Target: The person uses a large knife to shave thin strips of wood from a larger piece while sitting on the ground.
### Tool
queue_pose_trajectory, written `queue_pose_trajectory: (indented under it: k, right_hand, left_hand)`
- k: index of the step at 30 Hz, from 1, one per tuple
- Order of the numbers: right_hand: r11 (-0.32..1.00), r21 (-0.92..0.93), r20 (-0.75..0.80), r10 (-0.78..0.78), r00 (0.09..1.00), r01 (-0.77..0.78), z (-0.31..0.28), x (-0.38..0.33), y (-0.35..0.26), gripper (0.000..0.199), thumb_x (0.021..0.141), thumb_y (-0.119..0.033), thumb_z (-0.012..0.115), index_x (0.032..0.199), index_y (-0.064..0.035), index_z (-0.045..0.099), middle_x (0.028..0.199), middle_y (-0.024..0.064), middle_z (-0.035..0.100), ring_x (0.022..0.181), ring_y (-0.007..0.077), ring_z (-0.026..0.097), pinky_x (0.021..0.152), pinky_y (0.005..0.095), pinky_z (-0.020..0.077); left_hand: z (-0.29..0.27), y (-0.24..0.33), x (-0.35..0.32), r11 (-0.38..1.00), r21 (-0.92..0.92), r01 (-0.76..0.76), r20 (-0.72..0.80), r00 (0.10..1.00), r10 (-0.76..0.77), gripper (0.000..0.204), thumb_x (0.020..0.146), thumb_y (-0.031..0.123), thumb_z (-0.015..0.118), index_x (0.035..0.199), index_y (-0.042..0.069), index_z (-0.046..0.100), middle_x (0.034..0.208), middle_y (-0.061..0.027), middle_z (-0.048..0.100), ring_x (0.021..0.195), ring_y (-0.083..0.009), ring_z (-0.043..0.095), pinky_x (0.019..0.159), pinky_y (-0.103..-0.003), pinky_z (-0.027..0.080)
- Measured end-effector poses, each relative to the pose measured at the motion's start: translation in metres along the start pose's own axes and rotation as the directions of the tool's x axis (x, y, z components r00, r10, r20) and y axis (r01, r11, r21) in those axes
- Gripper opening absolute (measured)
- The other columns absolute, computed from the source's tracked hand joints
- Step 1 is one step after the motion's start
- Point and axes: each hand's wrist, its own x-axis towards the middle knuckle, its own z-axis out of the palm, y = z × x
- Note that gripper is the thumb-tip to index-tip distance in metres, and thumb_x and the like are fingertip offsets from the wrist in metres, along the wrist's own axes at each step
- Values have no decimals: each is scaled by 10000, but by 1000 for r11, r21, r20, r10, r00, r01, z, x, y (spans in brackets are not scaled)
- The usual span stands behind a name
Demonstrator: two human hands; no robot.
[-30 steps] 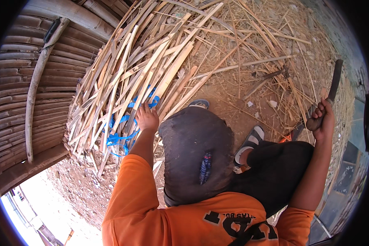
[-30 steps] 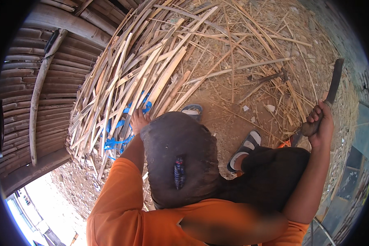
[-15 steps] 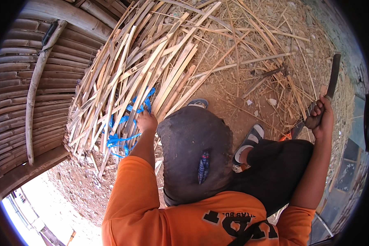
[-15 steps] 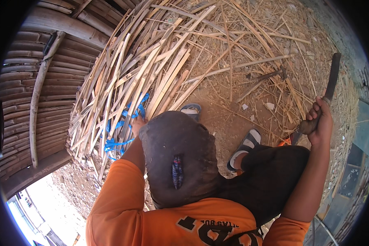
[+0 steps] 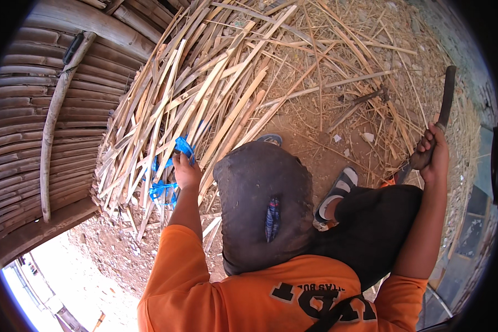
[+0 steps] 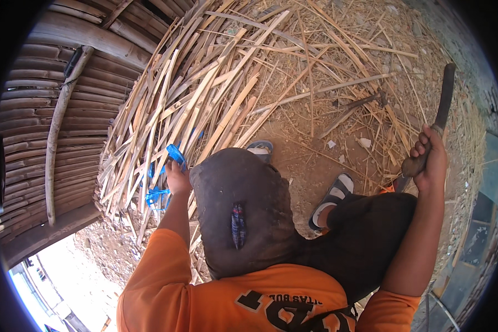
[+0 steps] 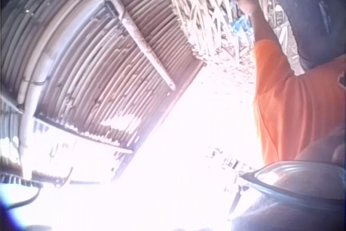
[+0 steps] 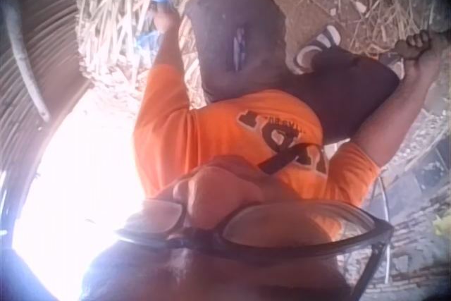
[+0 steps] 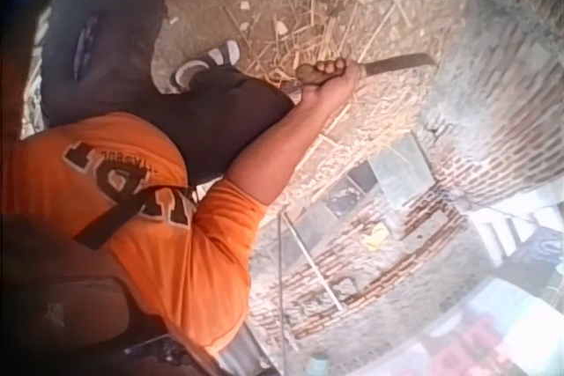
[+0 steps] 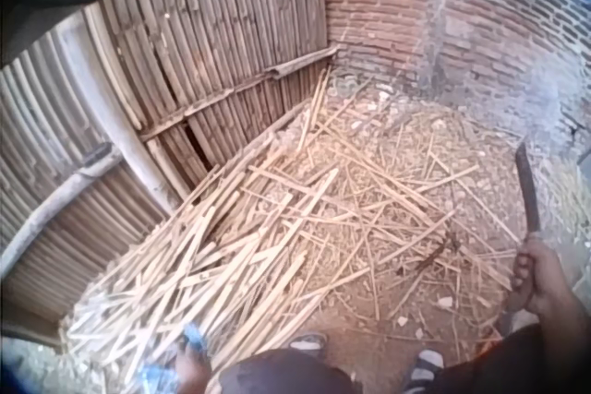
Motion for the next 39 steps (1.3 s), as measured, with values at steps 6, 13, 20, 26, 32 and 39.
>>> queue_pose_trajectory:
  k: [6, 13, 20, 26, 32, 39]
  right_hand:
    - [1000, 16, -6, 11, 1000, -11, -2, -1, -2, 148, 962, -186, 656, 954, -137, 516, 733, -60, 468, 577, 46, 419, 515, 219, 367]
    - [1000, 21, 8, 19, 1000, -19, 0, 1, -1, 138, 967, -184, 648, 947, -140, 519, 728, -61, 460, 572, 44, 412, 513, 220, 364]
    - [1000, 5, 5, 23, 1000, -23, 1, 1, -1, 159, 957, -178, 664, 947, -143, 510, 730, -62, 458, 572, 45, 413, 514, 222, 364]
    - [1000, -12, 13, 14, 1000, -14, 5, 1, 0, 166, 952, -179, 672, 948, -142, 510, 732, -60, 460, 574, 50, 416, 522, 228, 367]
    - [996, -79, -11, -32, 999, 31, 15, -14, -5, 175, 935, -180, 686, 924, -134, 517, 730, -44, 484, 576, 63, 445, 524, 233, 374]
    - [858, -405, 144, -280, 949, 315, 25, -34, -2, 204, 931, -215, 717, 988, -97, 560, 688, -39, 495, 517, 62, 447, 481, 242, 370]
  left_hand:
    - [-21, -13, 12, 998, -58, -23, -82, 996, 18, 448, 855, 181, 697, 1242, 17, 542, 1276, -241, 536, 1043, -465, 626, 834, -524, 543]
    - [-3, -36, 50, 989, -77, -127, 263, 954, 143, 375, 946, 306, 614, 1244, 79, 610, 1274, -230, 588, 1047, -472, 611, 862, -523, 513]
    - [13, 11, 46, 930, 367, 36, 208, 971, -119, 381, 926, 300, 657, 1245, 109, 578, 1264, -111, 594, 1294, -321, 483, 992, -517, 437]
    - [4, 3, 31, 986, 159, 41, -18, 999, -39, 306, 928, 326, 658, 1133, 111, 587, 1215, -162, 599, 1160, -378, 564, 904, -514, 494]
    - [-77, -3, 21, 992, 83, -100, -49, 993, 104, 408, 902, 448, 693, 1049, 72, 636, 848, -202, 704, 739, -421, 687, 641, -522, 549]
    - [-179, 6, 2, 978, 149, -146, -149, 974, 169, 409, 850, 444, 765, 926, 60, 648, 735, -181, 669, 630, -397, 658, 546, -492, 505]
